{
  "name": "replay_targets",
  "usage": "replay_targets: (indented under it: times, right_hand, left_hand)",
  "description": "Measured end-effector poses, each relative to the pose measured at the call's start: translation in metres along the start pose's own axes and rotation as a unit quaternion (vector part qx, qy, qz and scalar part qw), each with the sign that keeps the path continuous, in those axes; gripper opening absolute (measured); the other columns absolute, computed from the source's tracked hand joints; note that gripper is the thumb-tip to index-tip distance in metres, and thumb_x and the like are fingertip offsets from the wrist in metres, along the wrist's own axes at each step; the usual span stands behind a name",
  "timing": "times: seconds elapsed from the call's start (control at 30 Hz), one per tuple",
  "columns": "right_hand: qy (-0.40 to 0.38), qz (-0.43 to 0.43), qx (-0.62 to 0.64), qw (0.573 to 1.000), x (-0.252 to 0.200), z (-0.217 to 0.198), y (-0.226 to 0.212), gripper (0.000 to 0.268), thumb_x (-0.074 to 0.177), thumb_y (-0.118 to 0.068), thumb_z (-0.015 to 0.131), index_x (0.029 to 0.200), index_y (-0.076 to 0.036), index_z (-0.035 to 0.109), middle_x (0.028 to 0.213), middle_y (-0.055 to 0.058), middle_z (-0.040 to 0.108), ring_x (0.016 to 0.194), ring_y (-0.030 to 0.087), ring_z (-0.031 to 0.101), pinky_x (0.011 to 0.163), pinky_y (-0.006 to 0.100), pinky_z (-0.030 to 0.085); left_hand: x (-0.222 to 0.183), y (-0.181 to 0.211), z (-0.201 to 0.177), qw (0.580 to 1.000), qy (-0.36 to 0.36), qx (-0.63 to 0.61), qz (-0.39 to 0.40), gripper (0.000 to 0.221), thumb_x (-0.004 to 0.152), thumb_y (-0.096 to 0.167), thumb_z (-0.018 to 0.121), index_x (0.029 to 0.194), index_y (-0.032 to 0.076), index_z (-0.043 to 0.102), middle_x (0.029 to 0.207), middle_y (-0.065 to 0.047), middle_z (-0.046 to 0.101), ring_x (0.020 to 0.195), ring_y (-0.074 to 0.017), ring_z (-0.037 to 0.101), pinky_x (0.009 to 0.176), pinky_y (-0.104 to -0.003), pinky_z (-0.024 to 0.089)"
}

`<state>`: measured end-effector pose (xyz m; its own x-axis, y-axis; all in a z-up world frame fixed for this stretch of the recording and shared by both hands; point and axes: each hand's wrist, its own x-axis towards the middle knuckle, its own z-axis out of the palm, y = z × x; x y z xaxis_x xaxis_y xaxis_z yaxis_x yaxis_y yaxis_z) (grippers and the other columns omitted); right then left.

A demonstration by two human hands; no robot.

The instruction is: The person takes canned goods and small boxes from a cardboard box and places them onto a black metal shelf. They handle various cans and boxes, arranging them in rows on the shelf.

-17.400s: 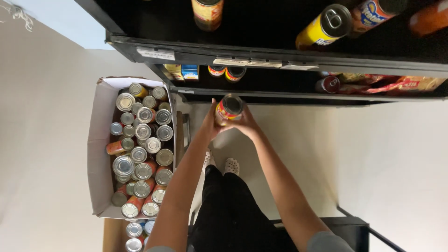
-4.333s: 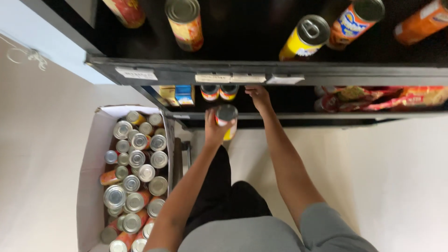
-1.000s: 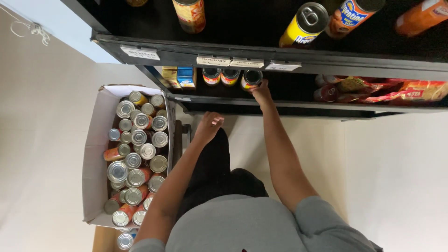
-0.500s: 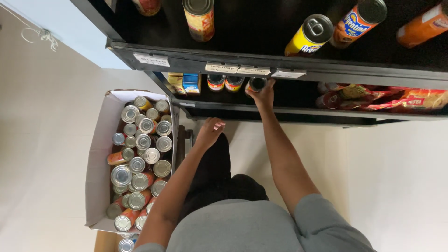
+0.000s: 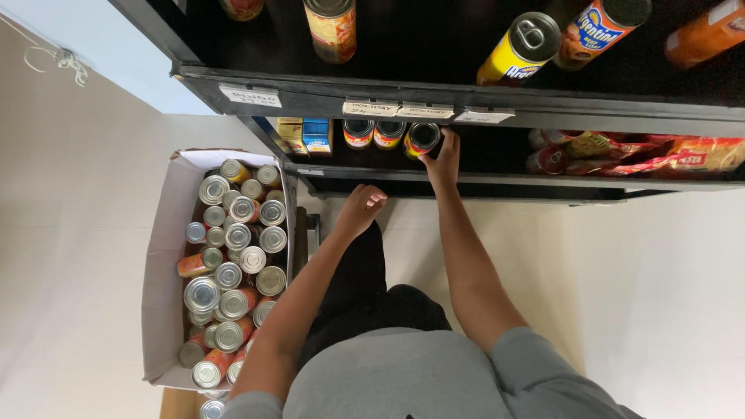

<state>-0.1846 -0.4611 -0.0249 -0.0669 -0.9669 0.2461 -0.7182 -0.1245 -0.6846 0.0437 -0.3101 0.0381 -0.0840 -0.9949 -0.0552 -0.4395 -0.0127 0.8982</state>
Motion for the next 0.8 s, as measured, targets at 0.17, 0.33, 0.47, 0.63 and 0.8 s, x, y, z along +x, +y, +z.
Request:
replay_targets:
  times: [0.17,0.33,0.47,0.63,0.8]
  right_hand:
    - [0.010,-0.065,0.079,0.995,-0.013,-0.020,-0.034,0.083,0.072,-0.010,0.090,0.143,-0.007,0.048,0.138,0.017,0.060,0.119,0.039,0.065,0.092,0.042,0.058]
    - [0.086,0.021,0.027,0.996,-0.014,0.003,-0.037,0.082,0.077,-0.020,0.094,0.140,-0.009,0.043,0.134,0.018,0.057,0.117,0.045,0.062,0.090,0.049,0.056]
    - [0.065,0.057,0.031,0.996,-0.006,0.023,-0.030,0.084,0.074,-0.024,0.095,0.135,-0.009,0.040,0.136,0.018,0.057,0.115,0.045,0.064,0.087,0.049,0.057]
    - [0.067,0.008,0.054,0.996,0.019,0.039,-0.013,0.096,0.070,-0.019,0.094,0.143,-0.007,0.033,0.134,0.022,0.055,0.114,0.044,0.063,0.089,0.046,0.057]
    - [0.021,-0.023,0.105,0.994,-0.032,-0.015,-0.057,0.109,0.062,-0.018,0.095,0.147,-0.006,0.028,0.135,0.023,0.048,0.116,0.040,0.058,0.091,0.044,0.054]
  left_hand:
    - [0.047,-0.011,0.016,0.991,0.023,0.088,0.100,0.011,0.091,0.012,0.073,0.101,0.010,0.069,0.106,-0.009,0.067,0.102,-0.0289,0.068,0.089,-0.040,0.057]
    - [0.071,0.035,0.019,0.972,0.064,0.157,0.162,0.039,0.077,0.010,0.072,0.115,0.007,0.062,0.120,-0.015,0.058,0.119,-0.0380,0.054,0.098,-0.049,0.048]
    - [0.081,0.031,0.029,0.930,0.118,0.304,0.171,0.060,0.079,0.010,0.064,0.138,0.001,0.052,0.148,-0.020,0.043,0.138,-0.0401,0.042,0.115,-0.050,0.039]
    - [0.107,-0.003,0.035,0.903,0.038,0.401,0.148,0.068,0.085,0.017,0.064,0.147,-0.002,0.044,0.167,-0.022,0.020,0.155,-0.0403,0.021,0.125,-0.050,0.024]
    - [0.067,0.026,0.014,0.878,-0.066,0.462,0.101,0.084,0.084,0.032,0.071,0.153,0.000,0.036,0.169,-0.015,0.011,0.157,-0.0362,0.009,0.126,-0.050,0.017]
